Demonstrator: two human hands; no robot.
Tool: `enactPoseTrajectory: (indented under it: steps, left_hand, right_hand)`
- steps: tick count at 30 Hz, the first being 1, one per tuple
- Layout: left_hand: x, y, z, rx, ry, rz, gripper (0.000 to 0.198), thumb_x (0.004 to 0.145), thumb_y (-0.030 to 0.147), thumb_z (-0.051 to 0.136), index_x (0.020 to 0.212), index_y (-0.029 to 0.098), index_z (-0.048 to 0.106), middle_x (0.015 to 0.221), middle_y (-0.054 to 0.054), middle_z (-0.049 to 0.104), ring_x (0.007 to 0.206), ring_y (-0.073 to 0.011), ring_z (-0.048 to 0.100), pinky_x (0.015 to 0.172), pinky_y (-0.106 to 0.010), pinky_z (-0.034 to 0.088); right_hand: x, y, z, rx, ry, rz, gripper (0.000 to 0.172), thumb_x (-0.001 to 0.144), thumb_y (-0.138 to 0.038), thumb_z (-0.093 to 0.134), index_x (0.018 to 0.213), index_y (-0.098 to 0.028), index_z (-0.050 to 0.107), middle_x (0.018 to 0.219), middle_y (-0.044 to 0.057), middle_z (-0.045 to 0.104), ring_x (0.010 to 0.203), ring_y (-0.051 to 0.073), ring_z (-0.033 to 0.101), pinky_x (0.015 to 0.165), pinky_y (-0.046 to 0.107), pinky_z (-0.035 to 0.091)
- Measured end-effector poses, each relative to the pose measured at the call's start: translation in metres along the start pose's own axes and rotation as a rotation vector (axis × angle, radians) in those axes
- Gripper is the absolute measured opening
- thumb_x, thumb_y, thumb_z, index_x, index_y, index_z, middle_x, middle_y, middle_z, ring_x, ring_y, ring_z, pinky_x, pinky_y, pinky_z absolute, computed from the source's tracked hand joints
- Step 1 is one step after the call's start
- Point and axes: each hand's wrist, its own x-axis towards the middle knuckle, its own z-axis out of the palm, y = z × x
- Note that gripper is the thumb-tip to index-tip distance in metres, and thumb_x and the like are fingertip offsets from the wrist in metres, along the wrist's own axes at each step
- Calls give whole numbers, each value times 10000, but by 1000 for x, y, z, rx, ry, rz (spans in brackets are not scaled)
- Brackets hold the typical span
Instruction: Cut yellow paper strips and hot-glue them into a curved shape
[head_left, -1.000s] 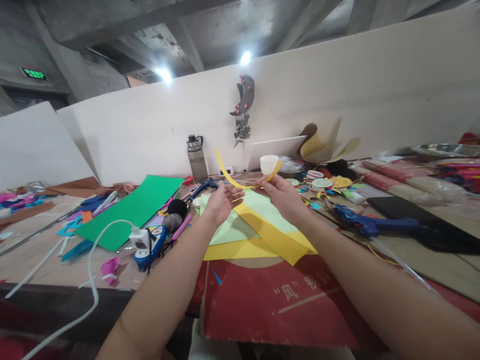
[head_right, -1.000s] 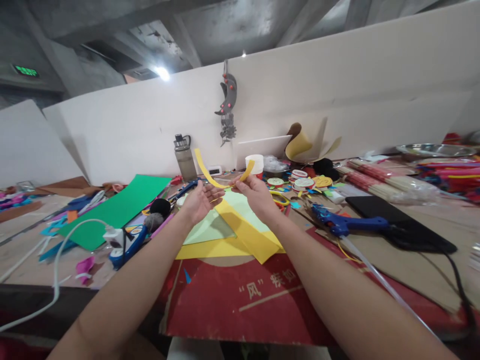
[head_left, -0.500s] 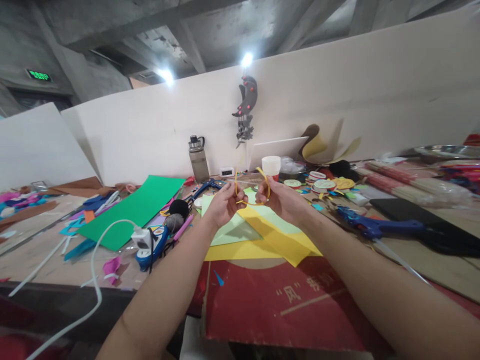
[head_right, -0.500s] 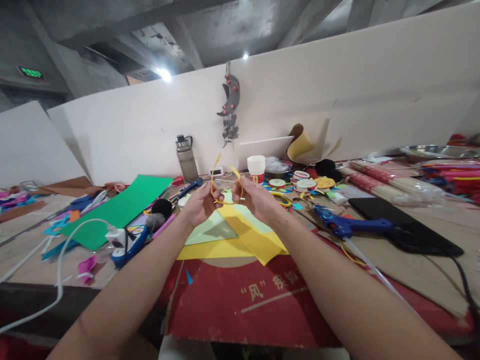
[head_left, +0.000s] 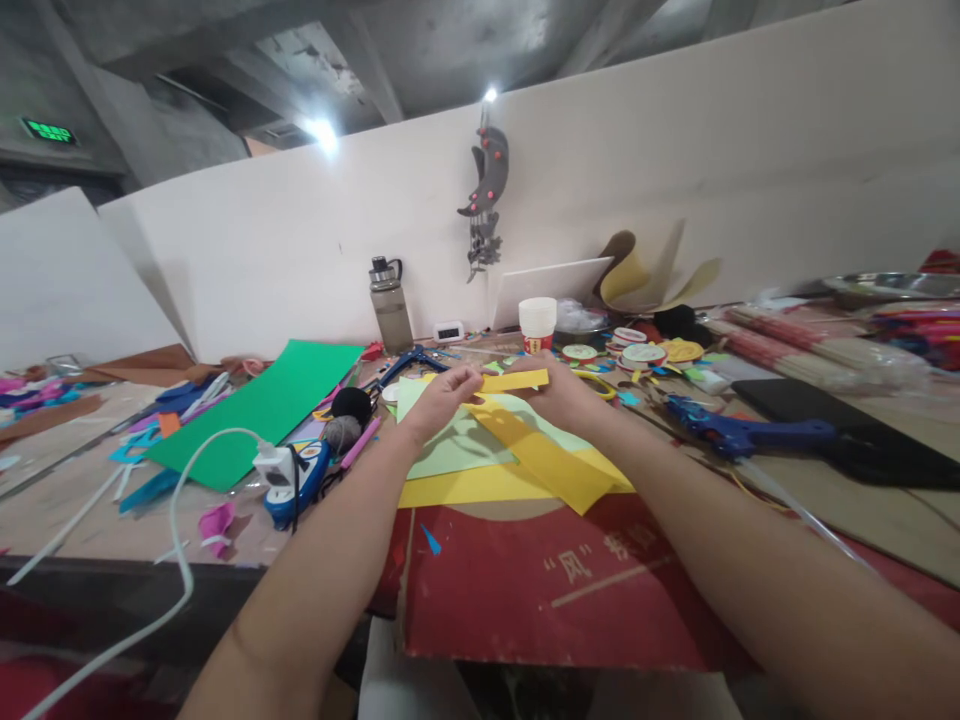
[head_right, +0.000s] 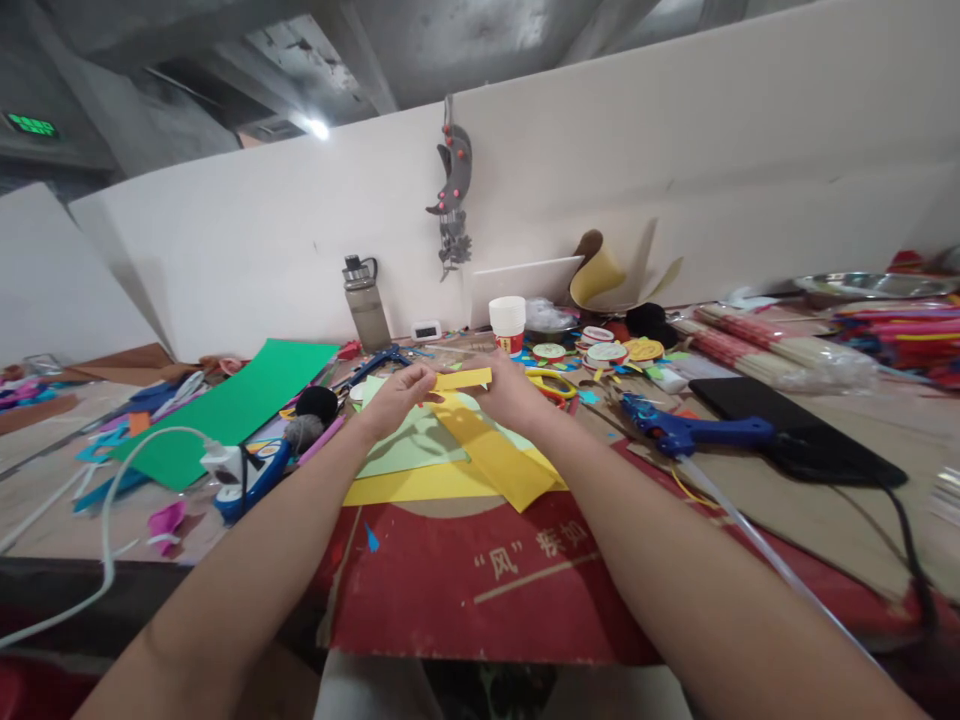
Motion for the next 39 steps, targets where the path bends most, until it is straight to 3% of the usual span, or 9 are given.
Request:
enactPoseTrajectory:
  steps: [4, 9, 18, 22, 24, 27, 29, 33, 39]
  left_hand:
    - [1, -3, -7, 359, -16, 78, 193, 797, 340, 591, 700, 188, 662, 1021, -62, 675, 904, -164, 585, 789, -257, 428]
    - [3, -8, -15, 572, -120, 122, 110, 756, 274, 631, 750, 229, 731, 828, -40, 703, 776, -182, 597, 740, -259, 403]
    - [5, -16, -9, 740, -234, 285, 92, 773, 245, 635, 749, 225, 721, 795, -48, 649, 765, -170, 584, 748, -268, 427]
    - [6, -17, -9, 924, -253, 284, 182, 873, 255, 515, 846, 169, 674, 882, -59, 628, 872, -176, 560, 837, -305, 427]
    - [6, -18, -10, 986, -249, 298, 225, 908, 265, 457, 887, 146, 648, 910, -71, 616, 908, -179, 544, 864, -319, 425]
    - [6, -19, -10, 1016, -221, 299, 256, 930, 256, 405, 888, 138, 628, 931, -77, 594, 925, -173, 532, 882, -320, 428]
    - [6, -20, -10, 1017, -223, 291, 262, 930, 240, 400, 860, 146, 634, 954, -73, 581, 934, -164, 531, 894, -314, 427]
    - [5, -24, -8, 1001, -270, 271, 271, 921, 251, 424, 848, 158, 668, 1001, -70, 584, 965, -157, 539, 918, -305, 423]
    - [3, -26, -9, 966, -198, 252, 235, 817, 253, 606, 1041, 190, 641, 1021, -47, 638, 951, -166, 566, 871, -306, 440]
  right_hand:
    - [-1, 7, -6, -55, -221, -145, 187, 710, -131, 585, 800, -216, 725, 841, 49, 700, 803, 197, 601, 799, 348, 416]
    - [-3, 14, -5, -68, -464, -200, 194, 777, -205, 545, 784, -227, 737, 787, 46, 678, 723, 170, 599, 680, 287, 437]
    - [-6, 15, 5, -175, -404, -122, 132, 773, -211, 592, 786, -222, 724, 769, 31, 692, 716, 164, 597, 686, 277, 430]
    - [-7, 11, 4, -242, -444, -49, 255, 864, -294, 499, 777, -195, 718, 773, 57, 701, 723, 175, 606, 696, 283, 429]
    - [-7, 8, 3, -255, -452, 2, 333, 903, -363, 438, 843, -194, 718, 812, 67, 708, 741, 180, 610, 691, 283, 434]
    - [-9, 6, 3, -249, -453, -10, 320, 852, -408, 532, 1064, -222, 684, 1033, 69, 699, 893, 206, 618, 770, 290, 441]
    - [-10, 8, 4, -291, -452, -10, 354, 811, -366, 594, 1128, -226, 665, 1113, 73, 676, 980, 227, 605, 833, 301, 431]
    - [-11, 15, 10, -363, -458, 10, 255, 815, -236, 579, 1024, -200, 720, 1047, 88, 693, 976, 226, 609, 861, 304, 424]
    - [-12, 23, 13, -308, -412, -29, 221, 792, -160, 596, 951, -211, 741, 981, 71, 693, 934, 203, 607, 849, 295, 433]
